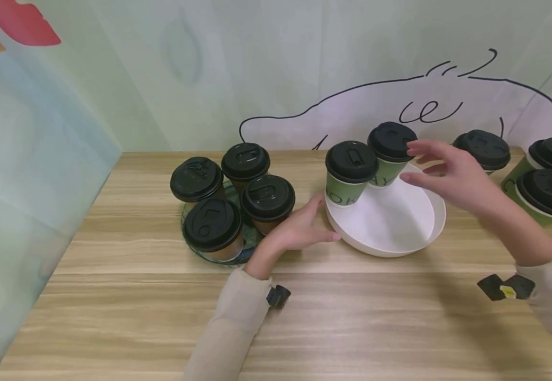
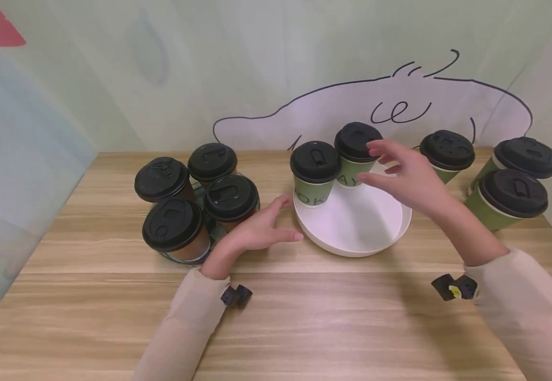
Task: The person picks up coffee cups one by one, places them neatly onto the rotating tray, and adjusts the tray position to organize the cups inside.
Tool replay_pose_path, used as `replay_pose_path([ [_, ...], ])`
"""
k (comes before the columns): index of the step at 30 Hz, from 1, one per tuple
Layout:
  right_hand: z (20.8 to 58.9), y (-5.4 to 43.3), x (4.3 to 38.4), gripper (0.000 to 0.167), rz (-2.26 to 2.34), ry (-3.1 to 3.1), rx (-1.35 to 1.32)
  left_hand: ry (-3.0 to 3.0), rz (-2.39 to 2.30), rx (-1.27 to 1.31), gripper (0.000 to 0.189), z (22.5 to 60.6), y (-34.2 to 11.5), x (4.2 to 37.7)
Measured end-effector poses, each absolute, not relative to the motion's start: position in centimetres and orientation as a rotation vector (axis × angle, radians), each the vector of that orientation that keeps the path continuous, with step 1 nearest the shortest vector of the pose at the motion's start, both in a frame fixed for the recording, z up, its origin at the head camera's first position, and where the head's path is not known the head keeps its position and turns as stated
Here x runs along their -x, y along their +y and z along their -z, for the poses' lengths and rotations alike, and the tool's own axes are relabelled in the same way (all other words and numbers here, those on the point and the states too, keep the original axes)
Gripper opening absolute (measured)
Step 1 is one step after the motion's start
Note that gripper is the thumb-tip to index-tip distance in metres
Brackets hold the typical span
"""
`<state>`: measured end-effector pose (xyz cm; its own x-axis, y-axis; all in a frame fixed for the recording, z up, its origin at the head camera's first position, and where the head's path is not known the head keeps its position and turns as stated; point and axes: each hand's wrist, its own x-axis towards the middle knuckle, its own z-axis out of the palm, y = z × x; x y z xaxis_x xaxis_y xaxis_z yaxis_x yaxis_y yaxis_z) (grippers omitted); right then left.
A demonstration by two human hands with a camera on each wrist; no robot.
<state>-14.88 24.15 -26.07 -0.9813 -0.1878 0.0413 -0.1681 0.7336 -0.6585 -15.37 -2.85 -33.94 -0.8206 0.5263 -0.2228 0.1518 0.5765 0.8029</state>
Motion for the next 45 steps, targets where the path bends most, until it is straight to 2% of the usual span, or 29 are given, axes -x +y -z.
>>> replay_pose_path([
  [8,26.0,25.8,14.7,0.059,1.002,2.957,0.287,2.378,-1.173,-0.537,0.083,34.0,-2.8,15.4],
  [17,26.2,27.6,14.5,0.057,0.979,2.979,0.237,2.368,-1.154,-0.548,0.091,34.2,-2.8,15.4],
  [24,26.4,28.4,14.2,0.057,0.954,2.989,0.15,2.384,-1.165,-0.554,0.085,34.2,-2.6,15.4],
  [32,26.7,29.2,14.0,0.061,0.945,2.982,0.101,2.38,-1.163,-0.514,0.09,34.5,-2.5,15.3],
  [38,26.7,29.7,14.0,0.063,0.923,2.979,0.078,2.395,-1.159,-0.521,0.086,34.3,-2.5,15.3],
  [45,26.7,30.1,13.8,0.059,0.902,3.008,0.092,2.388,-1.154,-0.513,0.087,34.3,-2.6,15.3],
])
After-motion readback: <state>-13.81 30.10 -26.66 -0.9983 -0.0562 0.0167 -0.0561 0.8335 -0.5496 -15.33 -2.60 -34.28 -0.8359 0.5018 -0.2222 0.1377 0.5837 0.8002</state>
